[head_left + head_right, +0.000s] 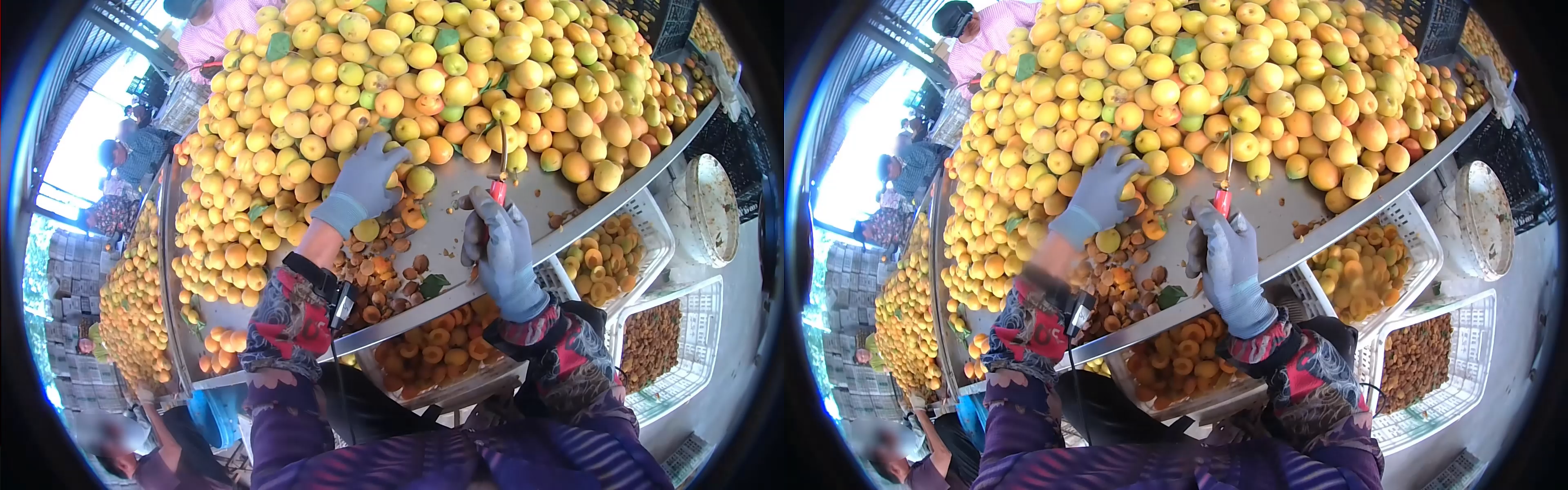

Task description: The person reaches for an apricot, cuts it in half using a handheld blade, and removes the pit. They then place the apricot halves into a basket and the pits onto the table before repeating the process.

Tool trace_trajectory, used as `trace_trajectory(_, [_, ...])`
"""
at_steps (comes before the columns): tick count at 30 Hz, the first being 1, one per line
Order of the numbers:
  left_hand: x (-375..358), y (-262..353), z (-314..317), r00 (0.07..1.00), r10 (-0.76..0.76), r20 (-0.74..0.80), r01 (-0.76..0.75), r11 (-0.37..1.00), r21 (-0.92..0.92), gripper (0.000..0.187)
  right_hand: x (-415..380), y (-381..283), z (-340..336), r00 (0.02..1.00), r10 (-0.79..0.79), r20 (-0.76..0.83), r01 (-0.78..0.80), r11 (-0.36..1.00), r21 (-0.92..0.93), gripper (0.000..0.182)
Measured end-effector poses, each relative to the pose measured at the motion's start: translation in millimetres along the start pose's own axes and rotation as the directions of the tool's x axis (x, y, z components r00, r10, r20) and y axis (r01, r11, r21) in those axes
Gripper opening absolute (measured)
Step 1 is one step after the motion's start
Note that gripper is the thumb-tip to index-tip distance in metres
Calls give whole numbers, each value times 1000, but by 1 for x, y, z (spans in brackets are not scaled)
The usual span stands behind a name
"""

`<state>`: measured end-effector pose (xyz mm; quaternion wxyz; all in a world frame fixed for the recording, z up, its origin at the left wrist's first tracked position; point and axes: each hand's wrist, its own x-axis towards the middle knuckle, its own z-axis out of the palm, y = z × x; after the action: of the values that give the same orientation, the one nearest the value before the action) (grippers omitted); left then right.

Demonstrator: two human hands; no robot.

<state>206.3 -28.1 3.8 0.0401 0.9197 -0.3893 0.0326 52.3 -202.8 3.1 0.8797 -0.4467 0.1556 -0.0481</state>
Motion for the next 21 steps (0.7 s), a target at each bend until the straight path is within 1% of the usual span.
trace_trajectory(1, [-1, 2, 5, 997, 28, -74, -30, 999, -23, 54, 2, 1, 0, 999, 36, -3, -36, 999, 18, 32])
trace_trajectory(2, [-2, 3, 10, 997, 28, -73, -30, 999, -31, 54, 3, 1, -1, 997, 74, -9, -74, 997, 33, 32])
trace_trajectory(4, [-5, 15, 5, 997, -73, 9, 73, 992, -101, 51, 5, 0, -3, 997, 74, -17, -73, 997, 24, 33])
trace_trajectory(5, [-11, 20, 1, 997, -76, 10, 77, 992, -103, 51, 7, 0, -4, 997, 71, -18, -71, 997, 22, 33])
trace_trajectory(6, [-19, 26, -5, 988, -148, 37, 152, 972, -179, 49, 8, -2, -3, 997, 77, -16, -76, 997, 23, 33])
trace_trajectory(7, [-24, 28, -8, 973, -218, 72, 229, 941, -249, 48, 9, -4, -3, 996, 77, -46, -73, 995, 70, 31])
trace_trajectory(8, [-29, 22, -8, 972, -223, 78, 236, 941, -244, 48, 10, -6, -3, 994, 78, -75, -69, 991, 118, 29])
trace_trajectory(10, [-35, 8, -11, 946, -324, 3, 270, 785, -558, 40, 10, -7, -5, 994, 78, -70, -69, 989, 128, 30])
trace_trajectory(11, [-35, 3, -11, 947, -322, 7, 272, 786, -555, 40, 10, -7, -6, 995, 70, -70, -60, 989, 135, 31])
trace_trajectory(12, [-34, 5, -18, 889, -443, 114, 352, 506, -787, 37, 8, -7, -6, 995, 75, -72, -65, 988, 138, 31])
trace_trajectory(13, [-31, 5, -21, 820, -513, 252, 378, 155, -913, 33, 8, -8, -6, 996, 61, -65, -53, 990, 131, 32])
trace_trajectory(14, [-25, 3, -18, 829, -559, -7, 339, 513, -788, 30, 7, -8, -6, 997, 46, -59, -38, 992, 124, 32])
trace_trajectory(15, [-18, 4, -19, 830, -558, -6, 339, 513, -788, 30, 7, -8, -6, 997, 46, -61, -38, 991, 125, 32])
trace_trajectory(16, [-10, 6, -19, 867, -450, -214, 279, 794, -541, 32, 7, -9, -7, 998, 34, -52, -28, 992, 125, 32])
trace_trajectory(17, [-2, 9, -20, 889, -272, -368, 207, 956, -208, 35, 8, -9, -7, 999, 24, -43, -18, 992, 125, 32])
trace_trajectory(18, [7, 15, -20, 918, -278, -283, 238, 956, -169, 42, 8, -8, -7, 999, 25, -44, -19, 992, 125, 32])
trace_trajectory(19, [16, 22, -18, 918, -278, -282, 237, 957, -169, 42, 9, -8, -7, 998, 35, -54, -27, 990, 136, 32])
trace_trajectory(20, [24, 30, -15, 959, -230, -165, 238, 971, 29, 44, 11, -8, -7, 997, 44, -65, -34, 988, 148, 31])
trace_trajectory(21, [32, 37, -11, 979, -200, -36, 203, 953, 223, 46, 12, -8, -8, 997, 42, -69, -32, 988, 150, 31])
